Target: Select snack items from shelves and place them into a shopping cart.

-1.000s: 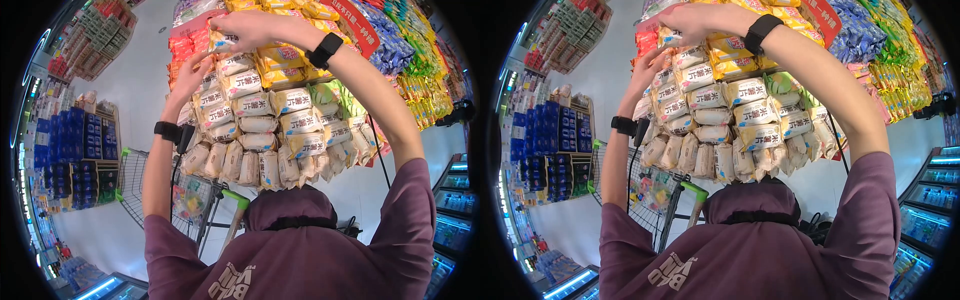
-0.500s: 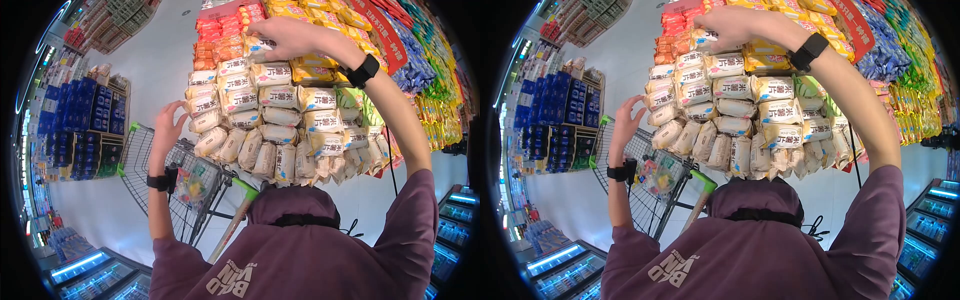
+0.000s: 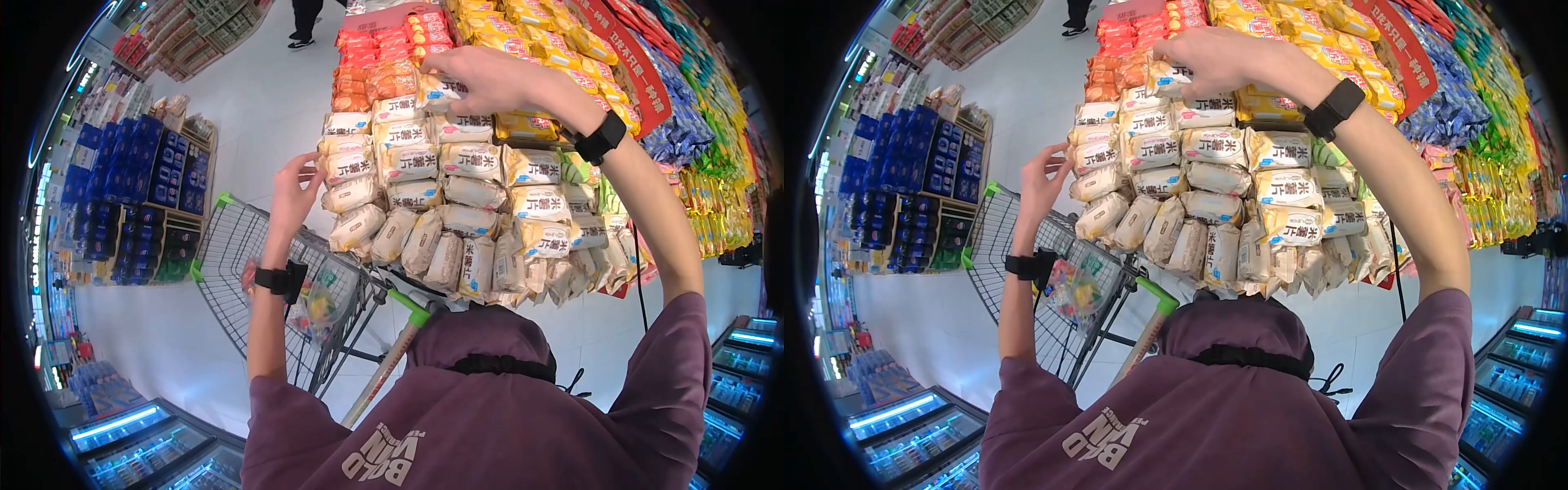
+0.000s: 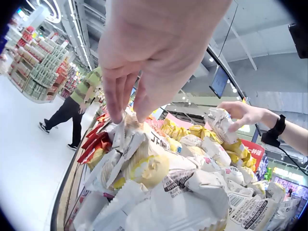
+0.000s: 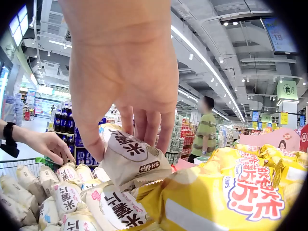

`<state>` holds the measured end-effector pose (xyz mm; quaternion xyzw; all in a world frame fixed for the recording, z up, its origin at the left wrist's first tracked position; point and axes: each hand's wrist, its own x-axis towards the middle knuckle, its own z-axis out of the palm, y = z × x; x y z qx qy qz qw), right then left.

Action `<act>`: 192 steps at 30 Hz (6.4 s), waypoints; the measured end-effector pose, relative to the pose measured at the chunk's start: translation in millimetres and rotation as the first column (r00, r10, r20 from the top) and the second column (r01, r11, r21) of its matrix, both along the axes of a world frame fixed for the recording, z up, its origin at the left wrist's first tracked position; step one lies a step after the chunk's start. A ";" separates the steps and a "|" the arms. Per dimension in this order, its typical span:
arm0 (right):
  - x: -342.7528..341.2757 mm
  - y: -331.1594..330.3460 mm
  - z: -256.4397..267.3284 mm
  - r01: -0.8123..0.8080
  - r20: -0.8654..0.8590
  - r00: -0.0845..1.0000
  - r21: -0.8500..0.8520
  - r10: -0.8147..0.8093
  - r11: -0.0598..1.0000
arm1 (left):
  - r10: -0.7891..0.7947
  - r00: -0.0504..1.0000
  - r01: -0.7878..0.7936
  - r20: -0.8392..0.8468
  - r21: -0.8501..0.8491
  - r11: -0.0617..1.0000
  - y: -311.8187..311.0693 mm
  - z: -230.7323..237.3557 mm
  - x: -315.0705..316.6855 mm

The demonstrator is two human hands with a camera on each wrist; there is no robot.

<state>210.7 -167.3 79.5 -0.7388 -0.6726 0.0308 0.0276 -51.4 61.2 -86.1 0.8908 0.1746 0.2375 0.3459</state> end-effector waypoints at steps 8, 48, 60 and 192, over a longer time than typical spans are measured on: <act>11.8 -8.1 6.3 -0.033 0.043 0.999 0.243 0.023 0.969 | -0.108 0.993 0.105 0.044 0.067 0.992 -41.1 46.5 30.1; -130.5 -153.5 -41.8 0.458 -0.951 0.262 -0.026 -0.163 0.889 | -0.236 0.939 0.321 0.249 -0.881 0.349 -228.6 73.4 -5.1; -138.9 -225.5 -54.1 0.577 -0.987 0.077 -0.070 -0.140 0.813 | -0.269 0.941 0.307 0.203 -0.845 0.438 -279.9 70.1 6.6; -119.4 -344.9 -49.6 0.381 -0.973 0.191 -0.045 -0.126 0.923 | 0.368 0.906 0.060 0.208 -0.925 0.375 -498.7 79.3 -54.1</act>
